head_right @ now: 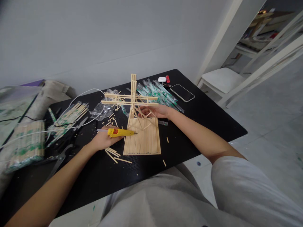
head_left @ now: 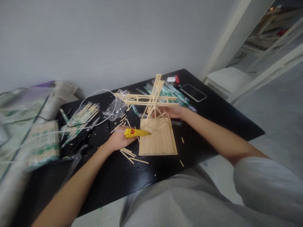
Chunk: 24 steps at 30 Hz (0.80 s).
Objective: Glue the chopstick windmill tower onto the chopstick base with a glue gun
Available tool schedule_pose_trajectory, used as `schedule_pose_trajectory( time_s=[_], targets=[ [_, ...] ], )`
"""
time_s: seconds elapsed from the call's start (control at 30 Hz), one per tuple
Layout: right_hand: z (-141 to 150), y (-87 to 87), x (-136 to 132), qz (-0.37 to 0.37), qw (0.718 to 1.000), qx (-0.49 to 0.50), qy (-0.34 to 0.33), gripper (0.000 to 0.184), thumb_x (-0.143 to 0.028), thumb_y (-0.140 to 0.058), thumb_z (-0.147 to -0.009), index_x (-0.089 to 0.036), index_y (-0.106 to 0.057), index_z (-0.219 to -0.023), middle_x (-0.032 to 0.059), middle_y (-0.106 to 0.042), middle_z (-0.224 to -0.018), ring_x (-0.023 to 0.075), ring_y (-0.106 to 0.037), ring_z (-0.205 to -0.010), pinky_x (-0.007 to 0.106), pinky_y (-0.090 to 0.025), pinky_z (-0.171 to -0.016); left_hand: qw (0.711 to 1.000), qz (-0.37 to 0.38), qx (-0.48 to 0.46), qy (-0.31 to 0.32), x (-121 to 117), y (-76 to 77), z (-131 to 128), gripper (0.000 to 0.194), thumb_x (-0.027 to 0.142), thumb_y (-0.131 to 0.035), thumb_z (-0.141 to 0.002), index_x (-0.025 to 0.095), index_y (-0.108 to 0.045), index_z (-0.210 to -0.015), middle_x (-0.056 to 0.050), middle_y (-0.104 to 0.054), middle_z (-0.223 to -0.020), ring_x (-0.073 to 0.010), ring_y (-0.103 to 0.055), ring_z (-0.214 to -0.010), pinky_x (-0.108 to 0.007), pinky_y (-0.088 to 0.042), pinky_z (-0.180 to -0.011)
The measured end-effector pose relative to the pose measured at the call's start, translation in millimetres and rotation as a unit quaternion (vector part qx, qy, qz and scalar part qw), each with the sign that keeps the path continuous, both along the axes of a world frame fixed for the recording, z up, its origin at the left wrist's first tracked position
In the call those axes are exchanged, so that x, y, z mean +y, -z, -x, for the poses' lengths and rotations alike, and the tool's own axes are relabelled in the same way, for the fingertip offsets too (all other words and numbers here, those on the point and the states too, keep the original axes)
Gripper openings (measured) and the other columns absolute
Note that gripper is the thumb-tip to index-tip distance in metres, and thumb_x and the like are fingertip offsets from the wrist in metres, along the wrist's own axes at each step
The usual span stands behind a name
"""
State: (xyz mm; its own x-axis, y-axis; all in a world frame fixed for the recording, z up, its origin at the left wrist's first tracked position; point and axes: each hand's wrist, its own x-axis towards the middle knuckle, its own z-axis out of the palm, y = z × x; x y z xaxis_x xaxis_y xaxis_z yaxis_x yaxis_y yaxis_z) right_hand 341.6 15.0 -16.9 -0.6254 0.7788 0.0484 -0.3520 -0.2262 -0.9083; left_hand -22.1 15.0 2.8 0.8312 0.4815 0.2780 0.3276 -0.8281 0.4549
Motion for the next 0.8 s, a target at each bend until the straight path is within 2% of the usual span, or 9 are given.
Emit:
schedule_pose_trajectory(
  time_s=[0.1, 0.23, 0.4, 0.57, 0.8],
  targets=[
    [0.4, -0.1, 0.1, -0.002, 1.0, -0.003, 0.001, 0.053, -0.059, -0.081, -0.101, -0.013, -0.075, -0.126, 0.0156, -0.081, -0.12, 0.0249, -0.079, -0.111, 0.038, -0.061, -0.102, 1.0, -0.004, -0.001, -0.003, 0.1, 1.0, 0.5, 0.018, 0.034, -0.073, -0.095, 0.022, -0.074, -0.081, -0.002, -0.079, -0.081, -0.0204, -0.076, -0.075, -0.034, -0.063, -0.082],
    [1.5, -1.1, -0.2, -0.016, 1.0, 0.011, -0.006, 0.06, -0.063, -0.088, -0.092, -0.014, -0.077, -0.125, 0.0145, -0.082, -0.119, 0.0248, -0.079, -0.11, 0.037, -0.061, -0.102, 1.0, 0.005, 0.007, -0.013, -0.2, 0.9, 1.0, 0.017, 0.034, -0.074, -0.093, 0.022, -0.074, -0.081, -0.002, -0.079, -0.081, -0.0207, -0.076, -0.073, -0.034, -0.063, -0.081],
    [1.7, -2.5, -1.2, -0.002, 1.0, 0.002, 0.002, 0.053, -0.06, -0.083, -0.098, -0.014, -0.077, -0.124, 0.0141, -0.082, -0.119, 0.0238, -0.079, -0.108, 0.037, -0.061, -0.102, 1.0, 0.012, 0.001, -0.005, -0.3, -0.4, 0.3, 0.016, 0.032, -0.074, -0.094, 0.022, -0.073, -0.081, -0.002, -0.078, -0.08, -0.0204, -0.076, -0.075, -0.034, -0.064, -0.082],
    [1.3, -2.7, -1.1, -0.002, 1.0, 0.002, -0.002, 0.057, -0.063, -0.088, -0.093, -0.014, -0.077, -0.121, 0.0136, -0.082, -0.118, 0.0239, -0.079, -0.106, 0.038, -0.061, -0.101, 1.0, 0.009, 0.001, -0.006, -0.1, 0.9, 0.4, 0.018, 0.033, -0.073, -0.094, 0.023, -0.073, -0.08, -0.002, -0.078, -0.079, -0.0198, -0.075, -0.074, -0.033, -0.063, -0.08],
    [0.2, -1.4, 0.0, -0.013, 1.0, 0.004, -0.006, 0.054, -0.06, -0.082, -0.099, -0.013, -0.076, -0.124, 0.0145, -0.082, -0.116, 0.0241, -0.079, -0.109, 0.037, -0.061, -0.102, 1.0, 0.017, 0.003, -0.01, -1.4, -2.8, -0.4, 0.017, 0.034, -0.073, -0.094, 0.023, -0.074, -0.081, -0.002, -0.079, -0.08, -0.0205, -0.076, -0.073, -0.035, -0.065, -0.081]
  ],
)
